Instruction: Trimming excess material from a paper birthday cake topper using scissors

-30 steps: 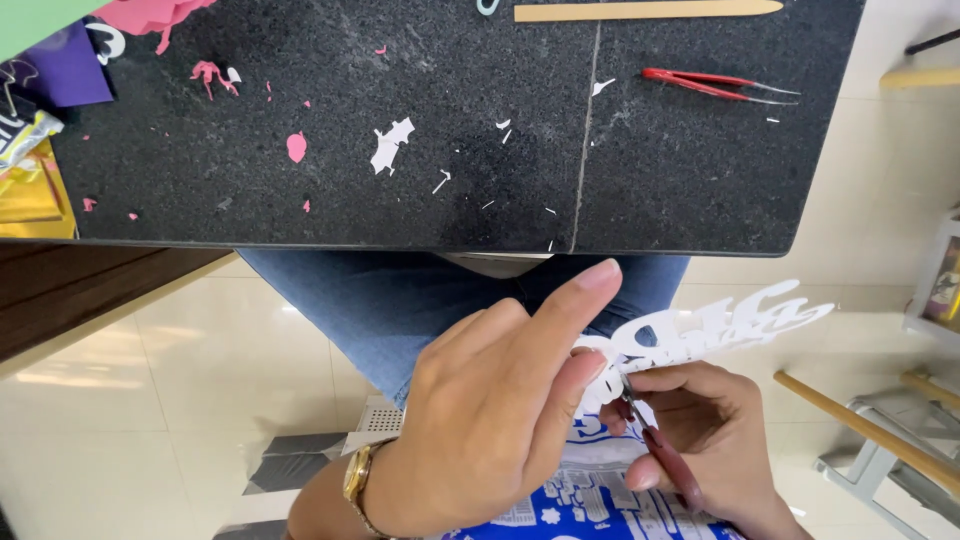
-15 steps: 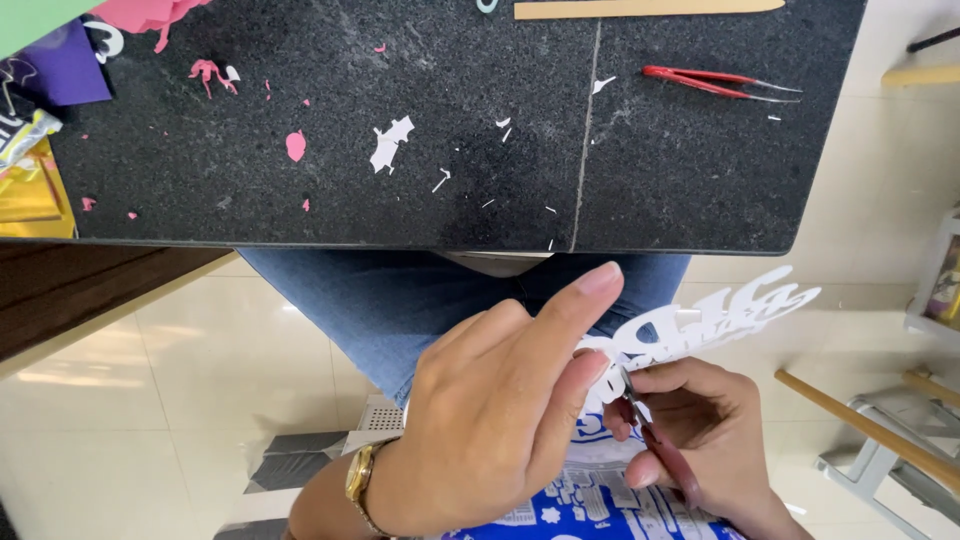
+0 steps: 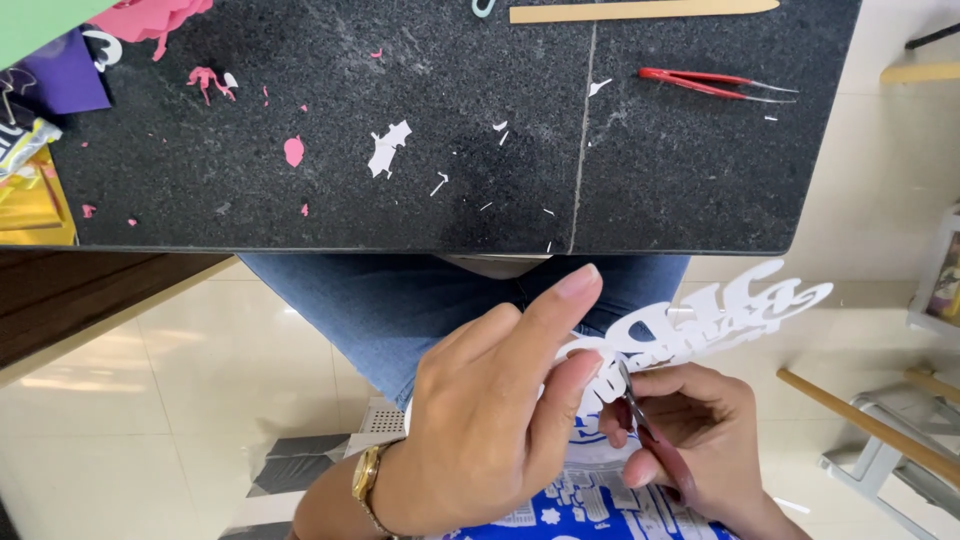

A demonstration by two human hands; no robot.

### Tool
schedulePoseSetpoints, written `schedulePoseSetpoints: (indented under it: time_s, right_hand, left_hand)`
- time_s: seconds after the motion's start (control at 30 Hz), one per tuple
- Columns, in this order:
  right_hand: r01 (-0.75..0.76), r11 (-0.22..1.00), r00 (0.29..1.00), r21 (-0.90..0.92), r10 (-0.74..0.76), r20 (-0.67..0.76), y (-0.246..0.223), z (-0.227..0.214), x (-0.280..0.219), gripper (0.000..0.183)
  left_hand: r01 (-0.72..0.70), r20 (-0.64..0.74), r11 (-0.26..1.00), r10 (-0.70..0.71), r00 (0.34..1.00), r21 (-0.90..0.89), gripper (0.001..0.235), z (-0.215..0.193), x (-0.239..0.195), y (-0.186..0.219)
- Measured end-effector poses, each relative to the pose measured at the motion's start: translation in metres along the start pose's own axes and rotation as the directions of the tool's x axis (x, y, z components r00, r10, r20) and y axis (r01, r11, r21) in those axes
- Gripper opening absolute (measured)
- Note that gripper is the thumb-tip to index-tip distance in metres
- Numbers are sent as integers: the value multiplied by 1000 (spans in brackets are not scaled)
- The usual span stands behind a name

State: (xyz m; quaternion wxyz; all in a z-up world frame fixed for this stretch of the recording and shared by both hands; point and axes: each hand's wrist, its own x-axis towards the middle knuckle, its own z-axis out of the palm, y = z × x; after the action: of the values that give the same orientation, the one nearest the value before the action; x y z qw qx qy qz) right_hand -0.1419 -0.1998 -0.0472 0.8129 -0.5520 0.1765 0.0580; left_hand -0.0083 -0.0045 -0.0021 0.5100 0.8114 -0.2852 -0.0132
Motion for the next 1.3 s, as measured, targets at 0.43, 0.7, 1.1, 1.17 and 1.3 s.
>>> schedulePoseSetpoints:
  time_s: [0.43,0.7,1.1,1.17,1.3]
  right_hand:
    - [-13,999,999,-53,15,39,-26,7,9,58]
    - [-144,967,988,-210,127,-94,-18,-14,-4,69]
    - [-124,989,992,-83,124,-1,-19,-13,-5,65]
    - [-102,982,995,-156,103,-3,-20,-13,-4,65]
    - [-118,965,993,-234,113,-33,-16,-18,-7,67]
  left_hand:
    - [110,94,989,-101,990,-103,40,-11,5,0]
    - [136,138,975,-112,984,-175,44,-16,8,0]
    - [88,134,983,-66,989,-164,39,-15,5,-3]
    - [94,101,978,-76,992,-186,40,-15,3,-4]
    - [113,97,976,-96,991,-185,40,-14,1,-5]
